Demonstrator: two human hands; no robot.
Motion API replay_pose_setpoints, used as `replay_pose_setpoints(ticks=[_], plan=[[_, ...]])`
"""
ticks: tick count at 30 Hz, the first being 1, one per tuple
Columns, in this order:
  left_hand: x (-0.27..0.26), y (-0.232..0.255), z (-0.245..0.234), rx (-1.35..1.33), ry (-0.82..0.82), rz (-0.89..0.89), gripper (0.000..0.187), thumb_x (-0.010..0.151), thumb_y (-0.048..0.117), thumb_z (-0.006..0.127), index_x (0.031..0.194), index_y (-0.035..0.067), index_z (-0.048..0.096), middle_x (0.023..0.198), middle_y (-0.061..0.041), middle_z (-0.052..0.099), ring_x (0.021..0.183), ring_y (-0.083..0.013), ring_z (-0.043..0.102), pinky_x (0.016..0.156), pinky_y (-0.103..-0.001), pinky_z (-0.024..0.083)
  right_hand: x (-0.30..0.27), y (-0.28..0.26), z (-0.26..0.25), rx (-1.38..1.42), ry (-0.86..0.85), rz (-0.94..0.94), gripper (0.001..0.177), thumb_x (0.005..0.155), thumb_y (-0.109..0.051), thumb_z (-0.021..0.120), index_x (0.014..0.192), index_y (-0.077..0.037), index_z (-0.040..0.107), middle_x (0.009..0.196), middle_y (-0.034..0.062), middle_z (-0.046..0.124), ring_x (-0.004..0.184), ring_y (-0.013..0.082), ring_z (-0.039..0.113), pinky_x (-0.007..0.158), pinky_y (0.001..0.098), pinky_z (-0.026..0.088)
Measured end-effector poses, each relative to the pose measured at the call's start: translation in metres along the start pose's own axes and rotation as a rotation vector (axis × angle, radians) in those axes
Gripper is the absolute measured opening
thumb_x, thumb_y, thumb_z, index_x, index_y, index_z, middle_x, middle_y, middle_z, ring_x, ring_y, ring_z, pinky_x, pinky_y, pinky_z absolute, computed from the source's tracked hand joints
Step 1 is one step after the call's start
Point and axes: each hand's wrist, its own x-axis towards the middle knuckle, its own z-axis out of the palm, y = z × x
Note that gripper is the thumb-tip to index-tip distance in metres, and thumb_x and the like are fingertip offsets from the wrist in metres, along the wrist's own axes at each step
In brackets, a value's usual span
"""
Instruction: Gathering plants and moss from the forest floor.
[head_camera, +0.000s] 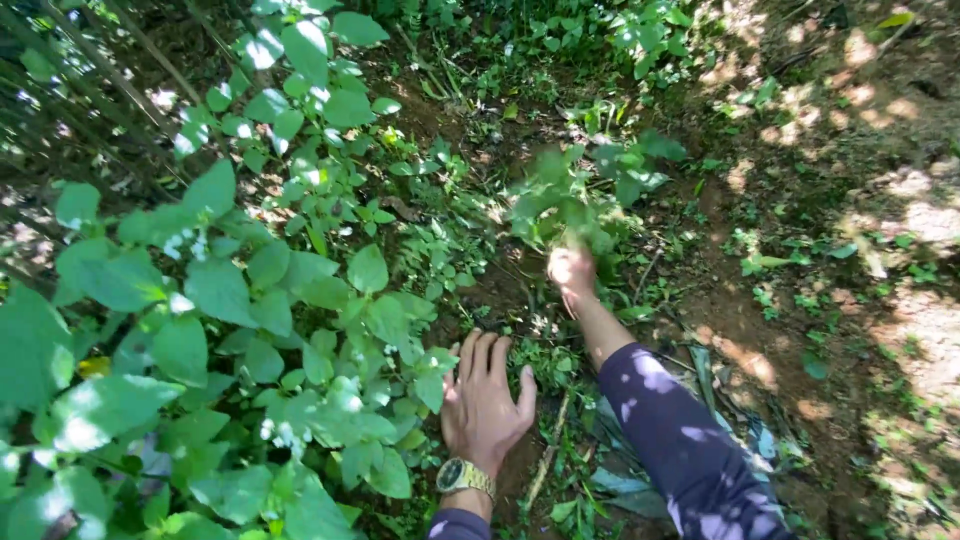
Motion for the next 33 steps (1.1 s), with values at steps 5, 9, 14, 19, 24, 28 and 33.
replay_pose_setpoints(ticks=[5,9,14,19,24,28,33], plan=[[0.005,-0.007,0.008,-0.071,0.04,0.034,0.05,0.091,0.042,0.053,0.124,0.005,0.061,0.135,-0.019,0.056,0.138,-0.0335,0.043,0.114,-0.057,0.03,0.018,-0.008,0.02,0.289,0.237,0.134,0.025,0.093,-0.022,0.058,0.108,-0.003,0.064,0.077,-0.0031,0.057,0.057,0.0009,0.052,0.042,0.0159,0.045],[0.009,-0.009,0.003,-0.056,0.04,0.054,0.05,0.09,0.041,0.055,0.123,0.004,0.062,0.133,-0.019,0.057,0.136,-0.0353,0.044,0.115,-0.058,0.027,0.045,-0.143,-0.062,-0.215,-0.03,0.225,0.025,0.106,-0.019,0.049,0.12,-0.007,0.066,0.055,0.0022,0.057,0.042,0.0098,0.045,0.034,0.026,0.037],[0.013,-0.002,-0.01,-0.116,0.072,0.041,0.052,0.089,0.042,0.056,0.123,0.003,0.064,0.134,-0.019,0.057,0.137,-0.0373,0.043,0.114,-0.056,0.026,0.099,0.004,0.037,-0.659,0.314,-0.125,0.029,0.104,-0.024,0.054,0.126,-0.01,0.067,0.05,-0.0043,0.054,0.034,0.0087,0.043,0.026,0.027,0.033],[0.015,-0.007,0.002,-0.075,0.047,0.051,0.055,0.092,0.044,0.053,0.126,0.002,0.062,0.138,-0.021,0.055,0.139,-0.0375,0.041,0.115,-0.056,0.025,0.065,-0.037,-0.011,0.025,-0.217,0.365,0.023,0.107,-0.03,0.056,0.108,-0.01,0.068,0.072,-0.0088,0.053,0.054,0.005,0.044,0.044,0.0232,0.035],[0.02,-0.01,0.014,-0.01,0.017,0.046,0.059,0.093,0.049,0.048,0.127,0.002,0.061,0.139,-0.022,0.054,0.137,-0.0373,0.04,0.113,-0.057,0.024,0.062,-0.094,-0.065,-0.633,-0.355,-0.037,0.043,0.116,-0.024,0.039,0.155,-0.006,0.045,0.075,0.0061,0.067,0.056,0.0147,0.061,0.044,0.0304,0.049],[0.019,-0.006,0.01,-0.006,-0.002,0.032,0.059,0.094,0.049,0.046,0.128,0.003,0.061,0.139,-0.02,0.055,0.139,-0.0353,0.041,0.114,-0.054,0.027,0.071,-0.04,-0.042,0.043,-0.339,0.261,0.042,0.115,-0.045,0.047,0.138,-0.012,0.06,0.098,0.0103,0.063,0.073,0.0165,0.053,0.055,0.0304,0.047],[0.023,0.003,0.005,-0.011,0.068,0.029,0.057,0.092,0.051,0.049,0.126,0.007,0.063,0.136,-0.017,0.057,0.137,-0.0346,0.044,0.114,-0.054,0.028,0.069,-0.004,-0.037,0.522,-0.194,0.176,0.049,0.119,-0.047,0.045,0.152,-0.01,0.039,0.112,-0.006,0.058,0.083,0.0076,0.069,0.054,0.0251,0.051]])
